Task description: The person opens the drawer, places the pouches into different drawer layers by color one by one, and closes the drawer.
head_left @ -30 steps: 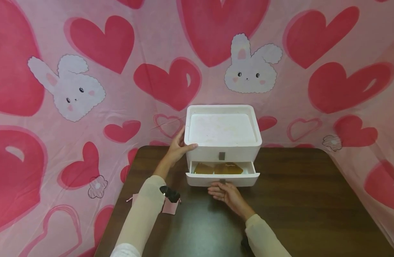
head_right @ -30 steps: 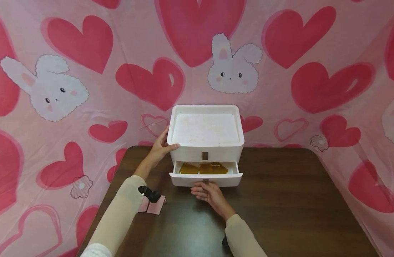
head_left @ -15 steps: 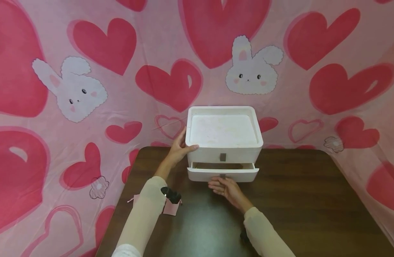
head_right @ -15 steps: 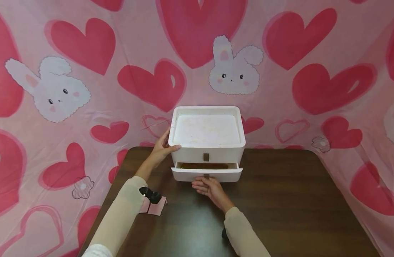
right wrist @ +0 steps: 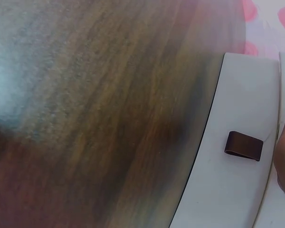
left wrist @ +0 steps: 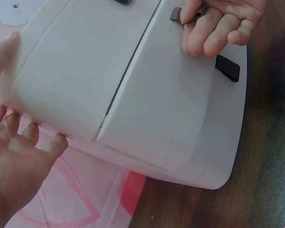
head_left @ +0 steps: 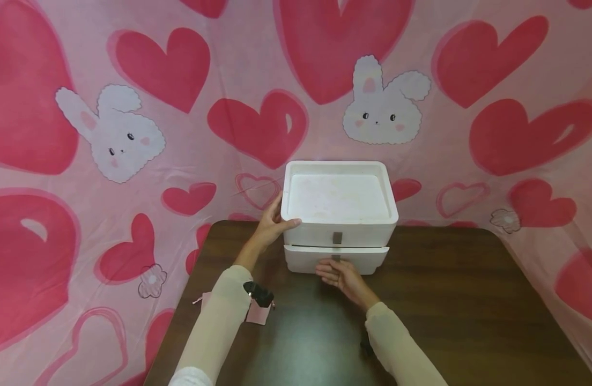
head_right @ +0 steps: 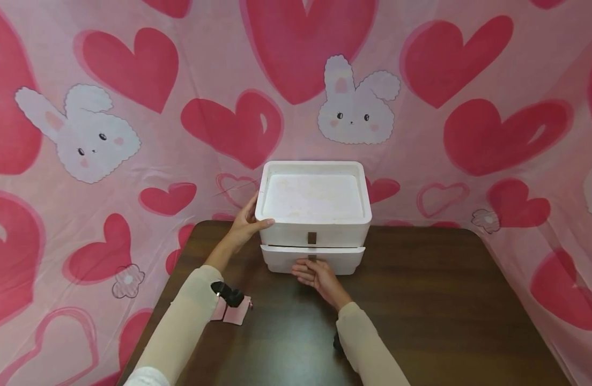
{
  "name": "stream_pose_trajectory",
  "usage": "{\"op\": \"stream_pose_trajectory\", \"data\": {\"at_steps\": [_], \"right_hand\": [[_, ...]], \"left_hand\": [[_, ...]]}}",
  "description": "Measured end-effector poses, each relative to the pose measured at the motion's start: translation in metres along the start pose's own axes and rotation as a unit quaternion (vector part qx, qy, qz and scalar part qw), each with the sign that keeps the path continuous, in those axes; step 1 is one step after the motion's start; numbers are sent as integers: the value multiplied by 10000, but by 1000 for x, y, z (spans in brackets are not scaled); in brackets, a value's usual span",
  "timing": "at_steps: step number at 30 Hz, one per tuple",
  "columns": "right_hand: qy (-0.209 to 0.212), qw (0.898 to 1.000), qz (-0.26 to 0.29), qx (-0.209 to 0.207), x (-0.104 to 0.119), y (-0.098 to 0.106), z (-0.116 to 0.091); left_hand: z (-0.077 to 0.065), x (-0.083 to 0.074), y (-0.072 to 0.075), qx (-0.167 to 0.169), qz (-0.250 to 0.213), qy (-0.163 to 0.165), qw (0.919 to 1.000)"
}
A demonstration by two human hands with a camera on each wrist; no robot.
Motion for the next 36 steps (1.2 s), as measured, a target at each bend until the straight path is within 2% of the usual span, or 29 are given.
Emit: {"op": "stream_pose_trajectory", "data": {"at_steps": [8,22,30,36], "right_hand": [[-7,10000,91,-34,3,1,7],[-85,9999,126,-80,8,1,12],[-212,9980,599,6,7,2,7],[-352,9964,763,128,7,2,2]], "left_hand": [[12,24,2,-105,16,-129,9999],[11,26,2,-135,140,-307,9993],[10,25,1,-78,74,-311,9995],[11,25,1,-67,-30,-296,9995]]}}
Point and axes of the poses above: each hand's wrist, its own z-axis towards the middle knuckle, its own y-axis out of the back of the hand, x = y × z, the point moved 4 cm from there along z, towards the middle knuckle, and after that the axes turned 7 degrees about z, right-handed, at the moved point
